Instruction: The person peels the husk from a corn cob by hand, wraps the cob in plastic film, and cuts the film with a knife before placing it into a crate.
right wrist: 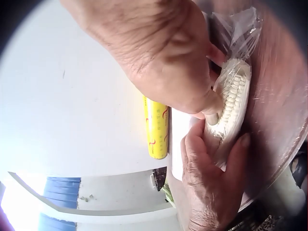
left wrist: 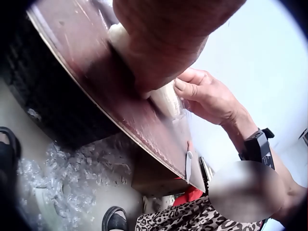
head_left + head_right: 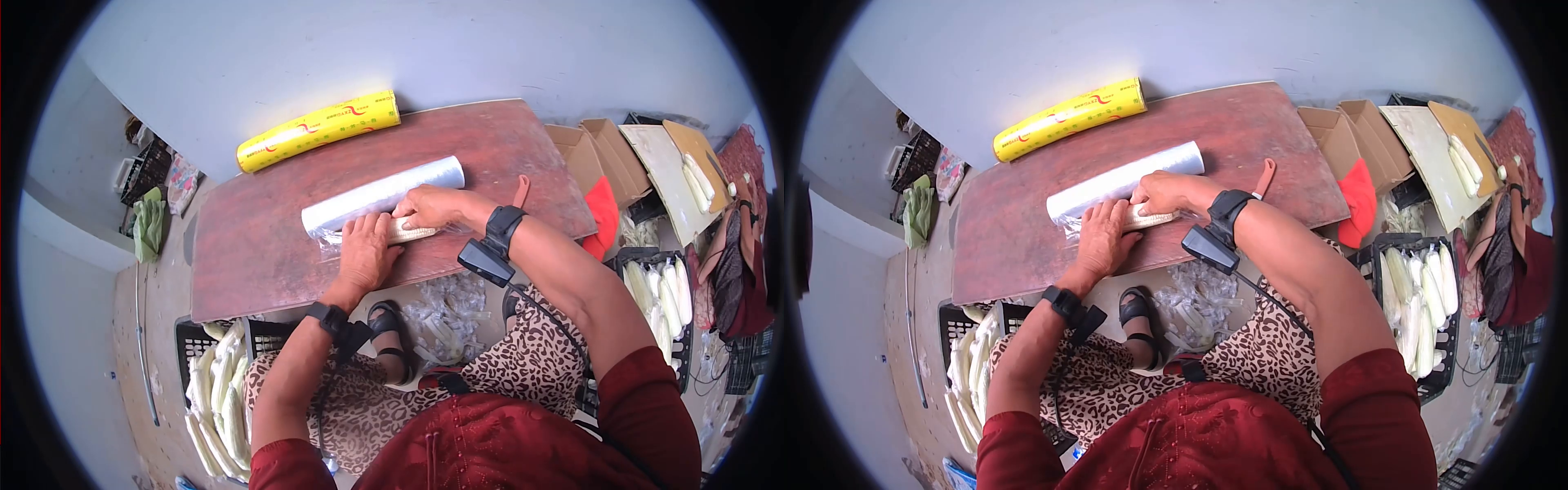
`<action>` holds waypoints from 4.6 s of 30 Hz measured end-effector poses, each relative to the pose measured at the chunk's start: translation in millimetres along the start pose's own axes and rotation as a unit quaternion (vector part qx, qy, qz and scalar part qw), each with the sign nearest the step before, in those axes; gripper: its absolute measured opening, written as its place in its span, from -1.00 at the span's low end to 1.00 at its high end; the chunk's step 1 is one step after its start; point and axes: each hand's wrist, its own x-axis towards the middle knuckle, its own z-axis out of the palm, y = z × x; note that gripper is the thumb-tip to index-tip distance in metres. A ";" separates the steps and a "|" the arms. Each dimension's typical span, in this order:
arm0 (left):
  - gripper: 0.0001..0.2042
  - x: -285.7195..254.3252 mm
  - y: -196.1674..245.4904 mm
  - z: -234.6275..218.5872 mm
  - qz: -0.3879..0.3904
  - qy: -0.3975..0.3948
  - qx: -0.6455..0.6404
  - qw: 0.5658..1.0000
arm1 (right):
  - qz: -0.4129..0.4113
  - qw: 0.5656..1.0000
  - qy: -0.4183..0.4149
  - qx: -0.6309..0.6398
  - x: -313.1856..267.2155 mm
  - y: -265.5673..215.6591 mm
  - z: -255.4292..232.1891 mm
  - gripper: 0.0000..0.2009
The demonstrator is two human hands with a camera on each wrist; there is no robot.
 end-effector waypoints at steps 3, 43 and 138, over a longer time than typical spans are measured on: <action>-0.46 1.6 -4.7 1.4 0.009 0.013 -0.009 1.000 | 0.022 0.999 0.023 0.013 0.9 5.4 2.4 -0.74; -0.49 -0.7 -12.3 4.7 0.006 0.012 -0.021 1.000 | 0.213 0.964 0.153 -0.038 -62.9 19.0 -16.5 -0.82; -0.51 13.5 -25.1 -15.0 -0.089 -0.169 -0.134 0.972 | 0.059 0.932 0.258 -0.247 30.1 -19.2 -14.9 -0.66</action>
